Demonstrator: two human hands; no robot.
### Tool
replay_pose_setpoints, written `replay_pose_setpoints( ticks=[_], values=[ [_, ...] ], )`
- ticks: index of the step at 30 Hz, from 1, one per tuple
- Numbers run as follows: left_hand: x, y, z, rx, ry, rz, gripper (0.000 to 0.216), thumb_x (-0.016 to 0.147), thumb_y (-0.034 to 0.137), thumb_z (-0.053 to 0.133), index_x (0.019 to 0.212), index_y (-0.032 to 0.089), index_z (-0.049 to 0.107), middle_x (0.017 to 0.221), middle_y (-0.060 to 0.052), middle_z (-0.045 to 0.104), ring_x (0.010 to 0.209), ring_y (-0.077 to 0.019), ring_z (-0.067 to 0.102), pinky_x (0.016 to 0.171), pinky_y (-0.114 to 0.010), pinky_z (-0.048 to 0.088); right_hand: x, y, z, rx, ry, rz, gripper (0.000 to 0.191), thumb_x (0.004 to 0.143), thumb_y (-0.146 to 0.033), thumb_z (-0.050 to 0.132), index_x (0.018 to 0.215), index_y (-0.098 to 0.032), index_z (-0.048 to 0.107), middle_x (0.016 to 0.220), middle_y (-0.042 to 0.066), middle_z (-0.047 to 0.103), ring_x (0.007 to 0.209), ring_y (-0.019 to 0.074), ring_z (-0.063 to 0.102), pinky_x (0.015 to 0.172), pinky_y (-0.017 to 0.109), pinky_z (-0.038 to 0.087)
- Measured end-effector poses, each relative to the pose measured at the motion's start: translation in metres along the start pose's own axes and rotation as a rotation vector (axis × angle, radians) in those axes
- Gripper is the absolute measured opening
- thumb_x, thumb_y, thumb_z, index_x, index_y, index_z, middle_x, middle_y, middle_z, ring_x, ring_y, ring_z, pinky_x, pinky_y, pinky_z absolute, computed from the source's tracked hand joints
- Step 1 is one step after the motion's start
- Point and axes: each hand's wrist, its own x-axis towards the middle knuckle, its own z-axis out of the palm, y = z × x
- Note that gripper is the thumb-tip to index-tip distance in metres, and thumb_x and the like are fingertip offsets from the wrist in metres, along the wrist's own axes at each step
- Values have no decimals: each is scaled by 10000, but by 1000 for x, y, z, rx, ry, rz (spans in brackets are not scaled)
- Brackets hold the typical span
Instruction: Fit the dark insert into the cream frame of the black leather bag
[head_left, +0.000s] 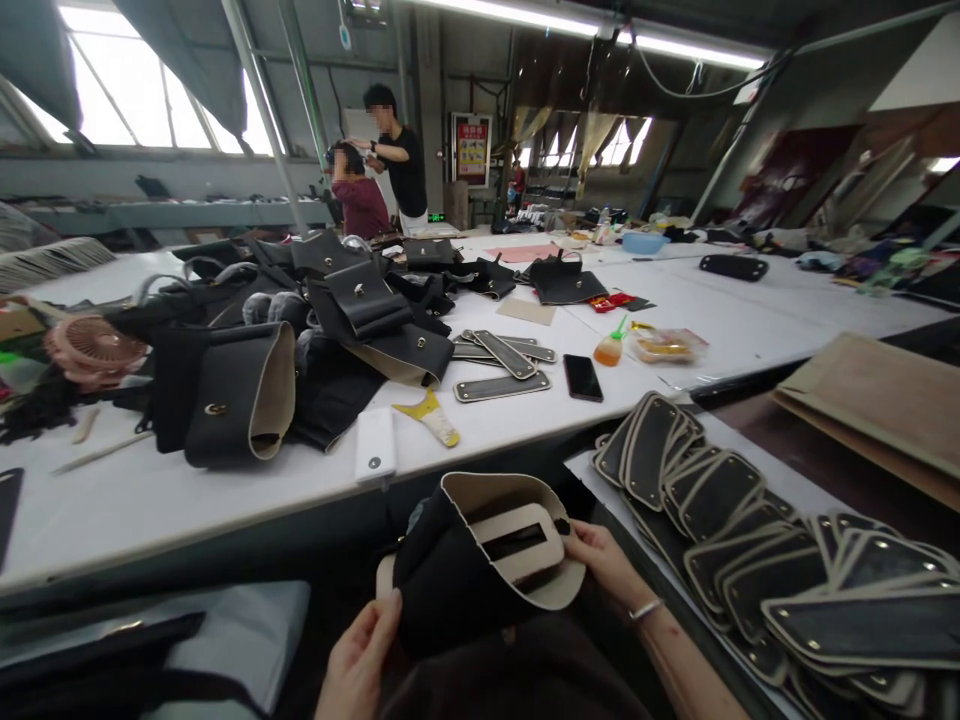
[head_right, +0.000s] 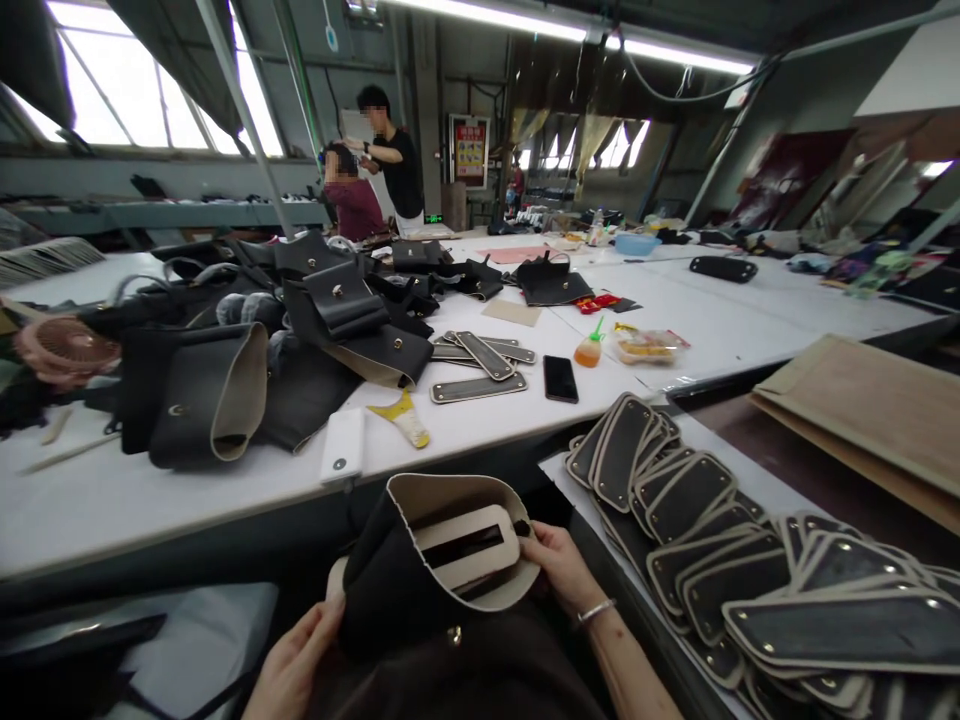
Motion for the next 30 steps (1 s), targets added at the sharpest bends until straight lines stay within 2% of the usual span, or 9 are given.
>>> replay_pose_setpoints(
  ticks=[2, 4, 10, 14, 17, 19, 23, 25, 30],
  values=[
    [-2, 1, 0, -3, -68, -30, 525, 574, 643, 799, 668, 147, 654, 608, 20, 528, 641, -143, 480, 638, -240, 422, 6, 0, -4, 17, 18, -12, 498, 691, -647, 721, 763, -164, 624, 525, -43, 527, 404, 75, 375, 422, 222, 308],
    [-4, 1, -3, 3, -87, -46, 534, 554, 648, 807, 663, 147, 658, 611, 19, 537, 629, -132, 468, 615, -229, 413, 9, -1, -4, 24, 16, -15, 498, 697, -645, 725, 763, -161, 627, 544, -38, 540, 418, 77, 389, 434, 224, 325],
    [-1, 4, -13, -169, 50, -74, 541, 525, 633, 833, 635, 157, 602, 548, 43, 492, 528, -87, 408, 513, -197, 324, 6, -8, 6, 34, -17, 18, 509, 726, -661, 701, 705, -160, 611, 450, -81, 398, 353, 47, 265, 351, 200, 199],
    [3, 14, -6, -39, 12, -96, 675, 601, 790, 663, 631, 115, 649, 469, 16, 465, 469, -88, 344, 465, -218, 231, 4, -12, 7, 56, -44, 45, 497, 716, -652, 718, 698, -167, 612, 454, -80, 387, 369, 42, 266, 360, 190, 206],
    [3, 23, 0, 29, 47, -24, 615, 624, 729, 705, 552, 134, 567, 456, 47, 399, 469, -67, 284, 473, -217, 185, 1, -11, 9, 77, -26, 45, 481, 718, -638, 728, 702, -170, 621, 465, -77, 392, 384, 37, 258, 368, 182, 210],
    [3, 30, 4, 13, 67, 22, 578, 620, 689, 740, 587, 147, 544, 499, 60, 404, 495, -62, 283, 484, -206, 202, -1, -8, 12, 117, 32, 34, 463, 703, -616, 755, 698, -170, 631, 468, -74, 400, 386, 33, 251, 367, 177, 215],
    [5, 37, 7, -18, 57, 29, 609, 565, 726, 744, 695, 162, 554, 488, 96, 368, 457, -46, 238, 449, -192, 163, -4, -3, 17, 163, 131, 30, 437, 668, -588, 793, 707, -171, 666, 508, -32, 507, 392, 58, 348, 359, 187, 257],
    [6, 37, 5, -20, 26, -5, 617, 551, 735, 745, 670, 175, 518, 448, 119, 303, 424, -33, 180, 427, -195, 98, -3, -4, 19, 177, 136, 39, 436, 653, -589, 801, 681, -176, 663, 486, -27, 501, 409, 90, 415, 371, 199, 309],
    [4, 37, -3, -84, -84, -131, 636, 513, 717, 778, 680, 199, 449, 476, 126, 293, 399, -20, 163, 413, -193, 50, -2, -14, 23, 191, 108, 49, 396, 650, -562, 816, 678, -191, 680, 455, -39, 484, 444, 113, 485, 420, 198, 391]
  ],
)
